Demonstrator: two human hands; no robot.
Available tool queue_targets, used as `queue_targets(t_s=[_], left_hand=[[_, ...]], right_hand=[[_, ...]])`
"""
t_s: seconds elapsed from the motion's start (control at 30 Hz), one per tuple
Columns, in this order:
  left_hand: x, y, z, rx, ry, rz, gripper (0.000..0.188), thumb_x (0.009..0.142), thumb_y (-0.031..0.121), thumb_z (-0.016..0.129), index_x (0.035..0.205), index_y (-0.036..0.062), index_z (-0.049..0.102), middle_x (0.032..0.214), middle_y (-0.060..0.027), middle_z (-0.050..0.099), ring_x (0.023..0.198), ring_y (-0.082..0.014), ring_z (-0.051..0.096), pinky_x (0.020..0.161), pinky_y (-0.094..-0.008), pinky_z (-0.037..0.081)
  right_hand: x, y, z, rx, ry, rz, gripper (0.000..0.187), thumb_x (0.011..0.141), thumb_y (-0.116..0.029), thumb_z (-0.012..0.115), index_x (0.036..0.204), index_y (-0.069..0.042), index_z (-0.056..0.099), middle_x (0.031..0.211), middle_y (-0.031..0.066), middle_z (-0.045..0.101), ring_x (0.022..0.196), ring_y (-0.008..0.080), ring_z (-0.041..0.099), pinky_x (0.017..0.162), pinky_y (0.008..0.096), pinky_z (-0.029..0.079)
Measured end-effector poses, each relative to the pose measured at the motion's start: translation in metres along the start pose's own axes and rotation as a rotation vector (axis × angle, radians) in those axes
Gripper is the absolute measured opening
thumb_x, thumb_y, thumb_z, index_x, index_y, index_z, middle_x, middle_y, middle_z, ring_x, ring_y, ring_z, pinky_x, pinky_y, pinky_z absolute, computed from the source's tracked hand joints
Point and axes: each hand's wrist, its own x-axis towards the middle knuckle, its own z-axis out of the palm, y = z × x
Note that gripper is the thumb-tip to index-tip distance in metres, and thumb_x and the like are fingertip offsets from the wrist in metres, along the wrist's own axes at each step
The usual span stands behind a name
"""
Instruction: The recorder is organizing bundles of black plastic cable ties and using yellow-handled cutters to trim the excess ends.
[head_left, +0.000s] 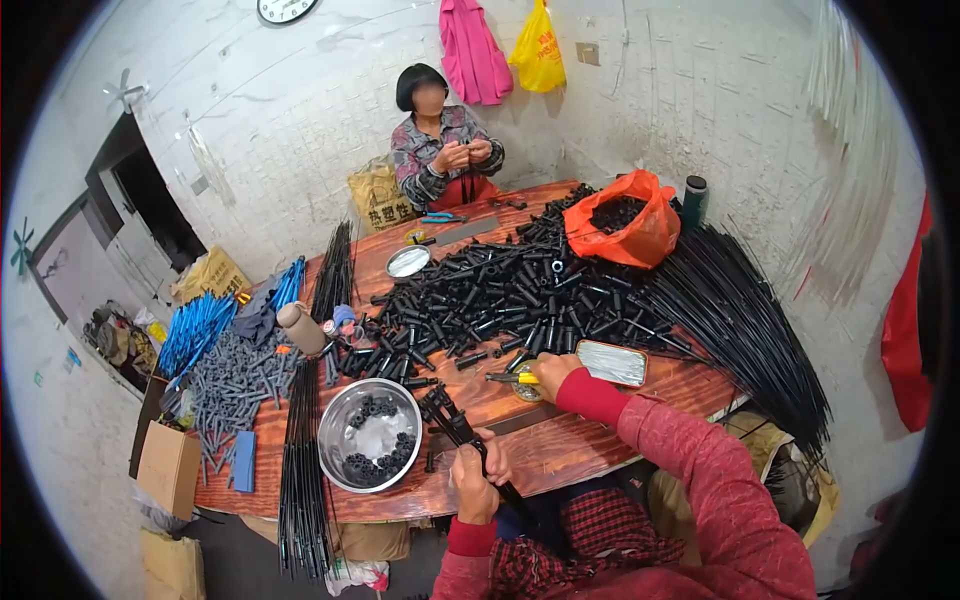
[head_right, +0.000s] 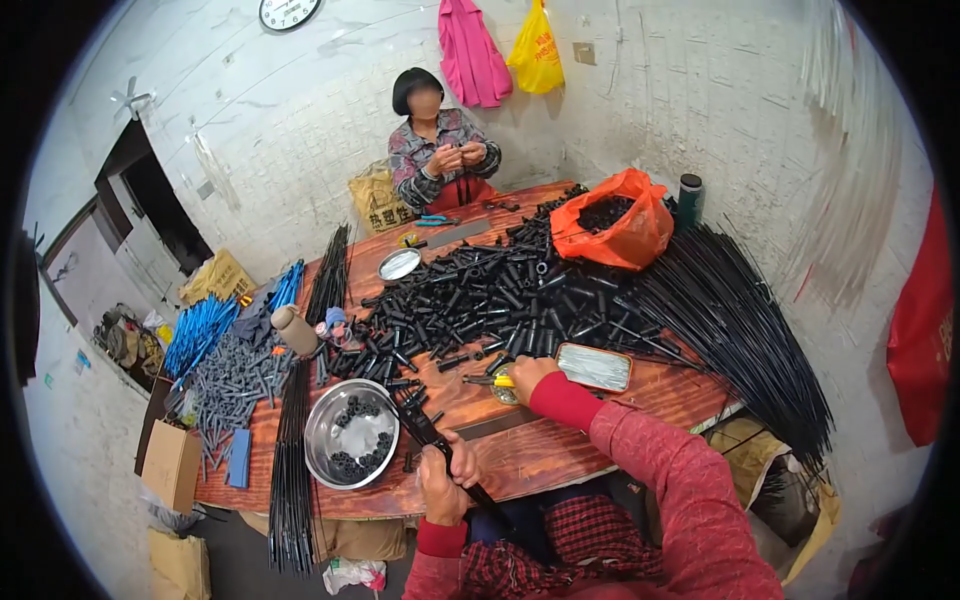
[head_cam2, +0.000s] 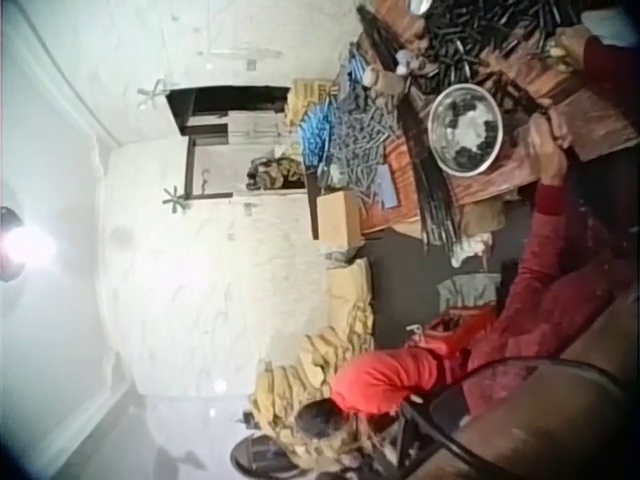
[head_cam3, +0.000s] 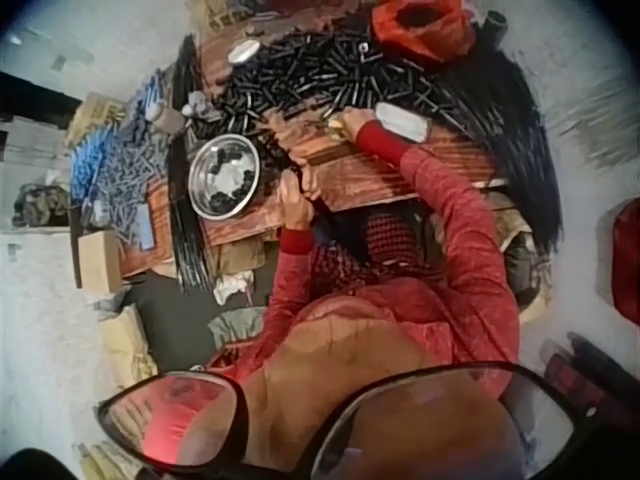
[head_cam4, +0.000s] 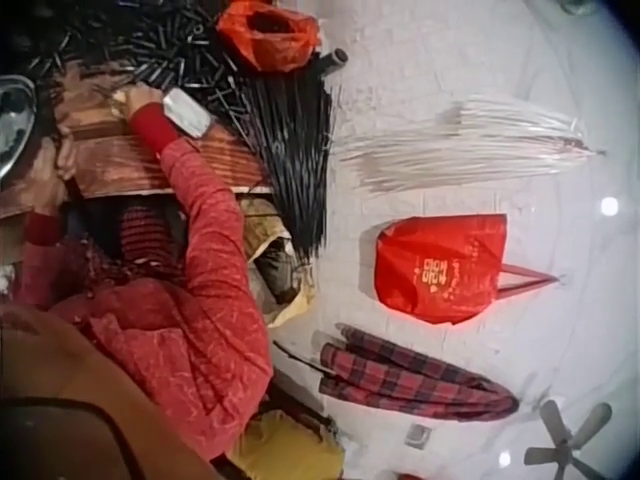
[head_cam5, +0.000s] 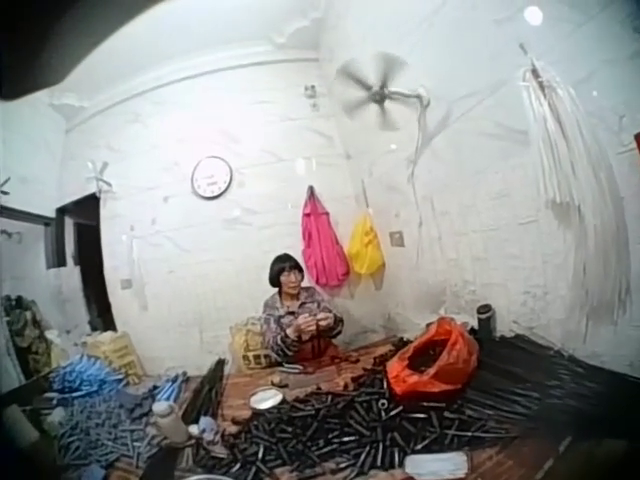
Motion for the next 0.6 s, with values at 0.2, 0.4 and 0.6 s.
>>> queue_targets(t_s=[0.2,0.4,0.6], left_hand=[[0.002,0.0,-0.001,0.013,0.017,0.008,0.043,0.101,0.046,0.047,0.113,0.0041,0.049,0.065,0.0016,0.035,0.052,-0.0074,0.031,0.046,-0.0231,0.028],[0.005,-0.001,-0.006,0.005,0.009,0.005,0.044,0.101,0.047,0.047,0.112,0.0046,0.049,0.065,0.0018,0.035,0.051,-0.007,0.03,0.045,-0.0227,0.028],[0.005,-0.003,-0.002,0.029,0.02,-0.011,0.044,0.101,0.048,0.047,0.111,0.0047,0.049,0.064,0.0018,0.034,0.051,-0.0072,0.03,0.045,-0.0228,0.028]], right_hand=[[0.006,0.001,0.007,-0.03,-0.02,-0.029,0.019,0.08,-0.018,0.067,0.096,-0.008,0.068,0.094,0.0125,0.066,0.081,0.0329,0.068,0.071,0.0448,0.055],[-0.001,-0.003,-0.001,0.02,-0.003,-0.022,0.015,0.079,-0.011,0.066,0.092,-0.004,0.069,0.094,0.0148,0.067,0.08,0.0312,0.069,0.067,0.0422,0.057],[-0.001,-0.006,-0.005,-0.006,-0.001,-0.059,0.015,0.079,-0.01,0.066,0.092,-0.005,0.069,0.094,0.0144,0.067,0.082,0.0306,0.069,0.069,0.0409,0.057]])
